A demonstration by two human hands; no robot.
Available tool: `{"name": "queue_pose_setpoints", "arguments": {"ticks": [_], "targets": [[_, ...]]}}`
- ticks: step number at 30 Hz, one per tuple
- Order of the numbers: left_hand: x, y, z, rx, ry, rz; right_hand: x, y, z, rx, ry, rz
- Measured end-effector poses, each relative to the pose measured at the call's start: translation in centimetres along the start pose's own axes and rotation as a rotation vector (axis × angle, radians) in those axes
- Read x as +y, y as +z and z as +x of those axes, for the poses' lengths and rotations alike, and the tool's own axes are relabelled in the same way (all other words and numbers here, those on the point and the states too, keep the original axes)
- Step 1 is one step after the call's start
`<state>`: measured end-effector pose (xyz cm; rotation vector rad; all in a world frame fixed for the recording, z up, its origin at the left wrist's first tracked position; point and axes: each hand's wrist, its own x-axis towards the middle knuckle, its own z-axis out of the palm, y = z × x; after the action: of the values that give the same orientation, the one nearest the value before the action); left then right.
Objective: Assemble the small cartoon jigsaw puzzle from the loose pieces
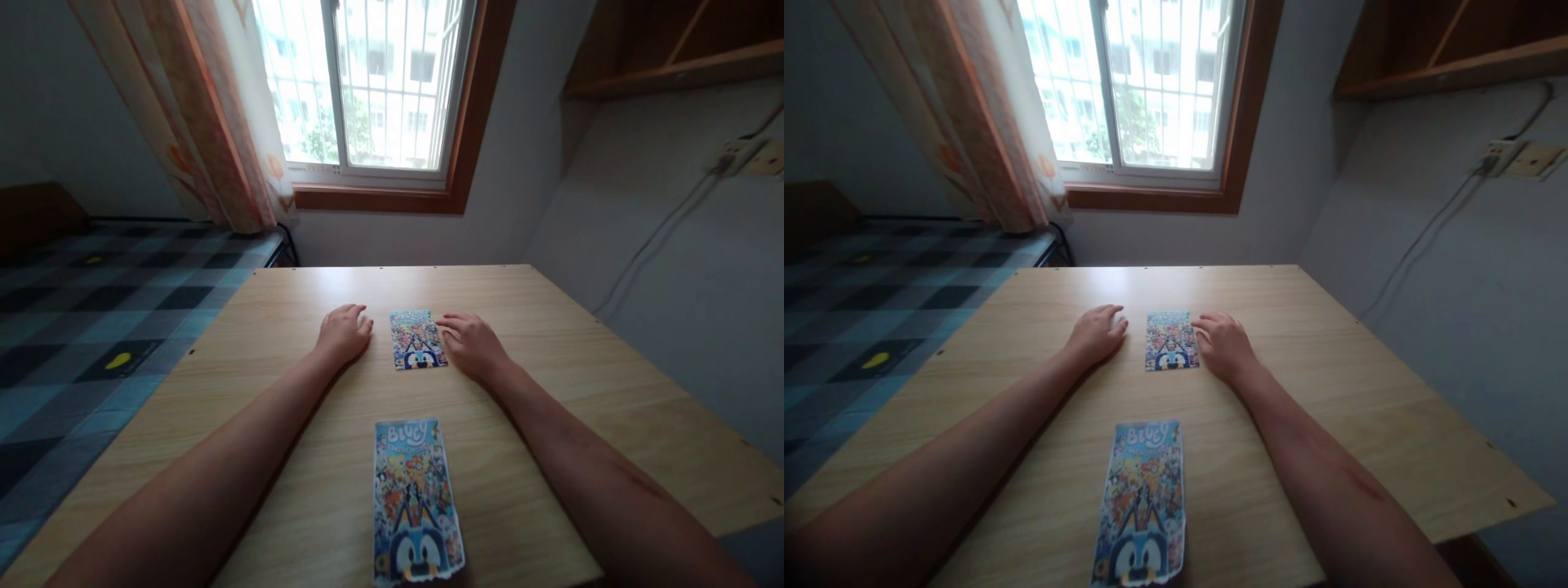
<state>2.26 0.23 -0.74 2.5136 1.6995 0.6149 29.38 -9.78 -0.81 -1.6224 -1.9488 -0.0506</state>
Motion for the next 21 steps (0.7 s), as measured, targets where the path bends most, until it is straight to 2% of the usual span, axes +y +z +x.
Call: {"name": "queue_pose_setpoints", "arguments": {"ticks": [3, 6, 10, 14, 21], "targets": [[-0.1, -0.1, 0.0, 0.002, -0.050, -0.005, -1.8, -0.2, -0.2, 0.009, -0.045, 0.047], [-0.1, -0.2, 0.0, 0.002, -0.058, 0.010, -4.0, 0.3, -0.6, -0.083, -0.108, 0.069], [0.0, -0.2, -0.2, 0.015, -0.045, 0.041, -6.0, 1.7, -1.2, -0.178, -0.140, -0.009], [0.2, -0.4, -0.3, -0.002, -0.046, 0.063, -6.2, 2.4, -1.3, -0.187, -0.114, -0.059], [0.2, -0.7, -0.1, -0.025, -0.048, 0.087, -4.8, 2.6, -0.6, -0.130, -0.035, -0.059]]}}
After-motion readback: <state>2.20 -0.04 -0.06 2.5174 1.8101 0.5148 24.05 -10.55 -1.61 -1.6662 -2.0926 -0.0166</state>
